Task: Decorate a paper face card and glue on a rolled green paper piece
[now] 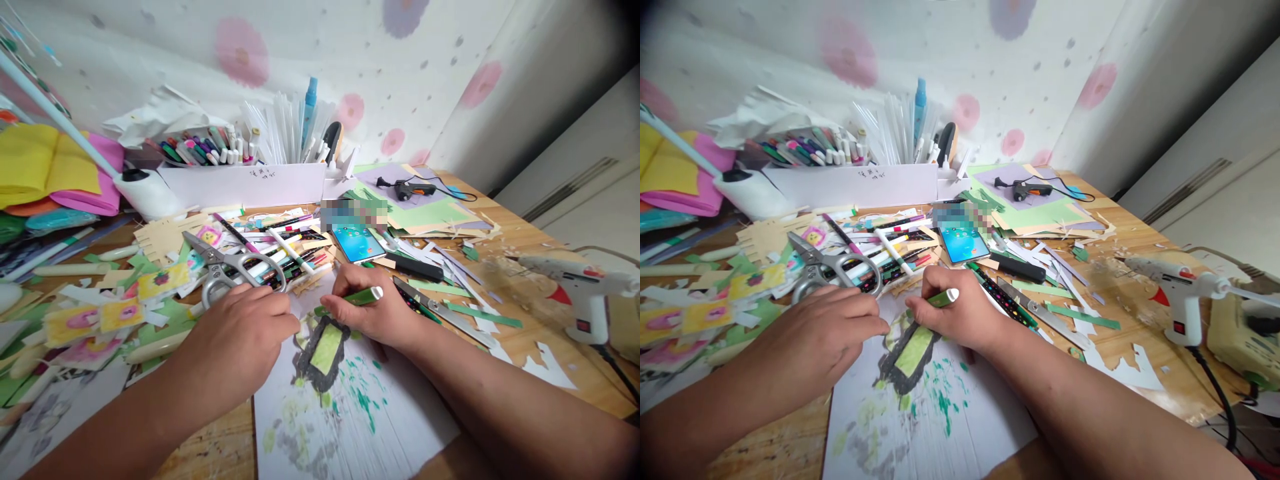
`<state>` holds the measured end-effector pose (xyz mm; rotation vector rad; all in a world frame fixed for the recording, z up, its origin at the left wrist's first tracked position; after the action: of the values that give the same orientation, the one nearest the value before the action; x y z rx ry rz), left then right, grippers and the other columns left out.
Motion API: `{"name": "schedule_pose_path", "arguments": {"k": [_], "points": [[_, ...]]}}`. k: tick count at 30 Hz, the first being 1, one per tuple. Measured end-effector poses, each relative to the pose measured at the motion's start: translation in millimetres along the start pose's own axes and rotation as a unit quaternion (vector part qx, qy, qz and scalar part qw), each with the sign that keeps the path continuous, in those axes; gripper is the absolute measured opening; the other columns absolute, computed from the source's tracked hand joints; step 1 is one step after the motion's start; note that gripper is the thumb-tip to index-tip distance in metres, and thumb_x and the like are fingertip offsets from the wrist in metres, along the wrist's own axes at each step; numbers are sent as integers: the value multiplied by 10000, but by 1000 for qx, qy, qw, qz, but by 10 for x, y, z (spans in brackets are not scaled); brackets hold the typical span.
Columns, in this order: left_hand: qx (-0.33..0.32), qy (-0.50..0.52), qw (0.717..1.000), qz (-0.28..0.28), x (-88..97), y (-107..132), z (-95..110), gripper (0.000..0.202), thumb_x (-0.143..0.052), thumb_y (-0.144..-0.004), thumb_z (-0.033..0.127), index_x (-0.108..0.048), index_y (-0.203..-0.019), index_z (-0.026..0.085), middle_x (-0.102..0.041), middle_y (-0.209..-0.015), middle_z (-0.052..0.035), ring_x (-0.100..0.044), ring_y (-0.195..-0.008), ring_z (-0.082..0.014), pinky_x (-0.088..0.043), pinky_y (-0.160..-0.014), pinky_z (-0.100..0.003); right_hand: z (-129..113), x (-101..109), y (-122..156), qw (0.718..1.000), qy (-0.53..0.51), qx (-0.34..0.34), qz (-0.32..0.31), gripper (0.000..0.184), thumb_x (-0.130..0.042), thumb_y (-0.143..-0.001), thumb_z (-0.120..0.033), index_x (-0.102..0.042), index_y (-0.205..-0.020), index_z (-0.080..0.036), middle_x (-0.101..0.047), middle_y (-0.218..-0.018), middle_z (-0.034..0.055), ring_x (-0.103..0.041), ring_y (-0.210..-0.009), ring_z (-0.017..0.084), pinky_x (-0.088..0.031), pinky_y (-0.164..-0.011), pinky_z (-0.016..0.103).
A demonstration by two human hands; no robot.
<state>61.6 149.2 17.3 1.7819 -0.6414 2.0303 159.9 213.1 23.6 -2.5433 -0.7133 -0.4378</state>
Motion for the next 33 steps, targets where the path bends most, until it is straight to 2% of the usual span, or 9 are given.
{"name": "schedule_pose_path", "arguments": {"k": [2,5,9,13,18,25,31,33], "points": [[12,-10,1000,11,19,-5,-21,319,-395,-760,5,-644,-745,205,-575,-762,-29,-501,-743,-212,-326,-667,-370,5,7,4,1000,-1,-5,3,262,-646,-766,-226,-466,-579,-190,-494,-553,-43,-414,-506,81,-324,-461,197],[21,-9,999,23,42,-10,-24,361,-394,-763,0,-670,-844,218,-579,-782,-26,-504,-760,-212,-340,-681,-369,23,-3,10,1000,-4,-10,5,261,-657,-767,-236,-475,-586,-189,-501,-553,-45,-413,-505,79,-322,-460,195],[5,5,1000,10,12,-14,17,399,-426,-778,10,-697,-918,267,-597,-798,-13,-511,-780,-209,-339,-696,-366,38,-32,12,1000,-12,-14,3,260,-676,-770,-261,-492,-602,-186,-527,-563,-41,-422,-503,78,-323,-456,195],[11,5,1000,-6,-20,-22,-6,405,-439,-781,11,-709,-920,279,-608,-781,-12,-510,-781,-215,-333,-692,-368,39,15,2,1000,-4,-21,17,261,-662,-765,-244,-477,-588,-189,-490,-539,-53,-390,-491,75,-316,-455,200],[13,24,1000,3,14,-27,-33,417,-422,-744,-10,-705,-873,269,-630,-805,-4,-507,-774,-194,-334,-681,-353,70,112,3,998,-19,-45,50,272,-661,-752,-268,-463,-579,-199,-463,-524,-53,-385,-498,87,-322,-457,210],[6,25,1000,-6,34,-23,-27,381,-436,-738,-23,-686,-823,251,-657,-818,11,-514,-779,-201,-336,-707,-361,28,-14,9,1000,-16,-17,6,259,-674,-768,-265,-482,-609,-194,-504,-556,-46,-399,-498,80,-323,-459,203],[7,24,999,-24,24,-23,-30,380,-467,-759,-13,-697,-861,272,-672,-855,22,-533,-813,-203,-329,-736,-356,34,66,10,999,12,-30,39,253,-637,-765,-236,-459,-589,-200,-473,-535,-49,-391,-494,85,-326,-462,207],[7,27,999,-28,24,-17,-32,374,-474,-765,-3,-703,-865,275,-665,-833,18,-527,-809,-203,-324,-732,-356,15,28,13,999,-2,-25,28,253,-649,-769,-246,-468,-599,-198,-490,-549,-43,-407,-503,87,-335,-469,207]]}}
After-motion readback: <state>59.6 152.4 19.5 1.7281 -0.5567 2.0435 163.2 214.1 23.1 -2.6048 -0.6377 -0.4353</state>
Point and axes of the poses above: each hand's wrist, its own y-axis away from the middle knuckle, its own x-axis out of the back of the hand, z = x × y, the point moved 10 cm from there along -y, towards the middle knuckle
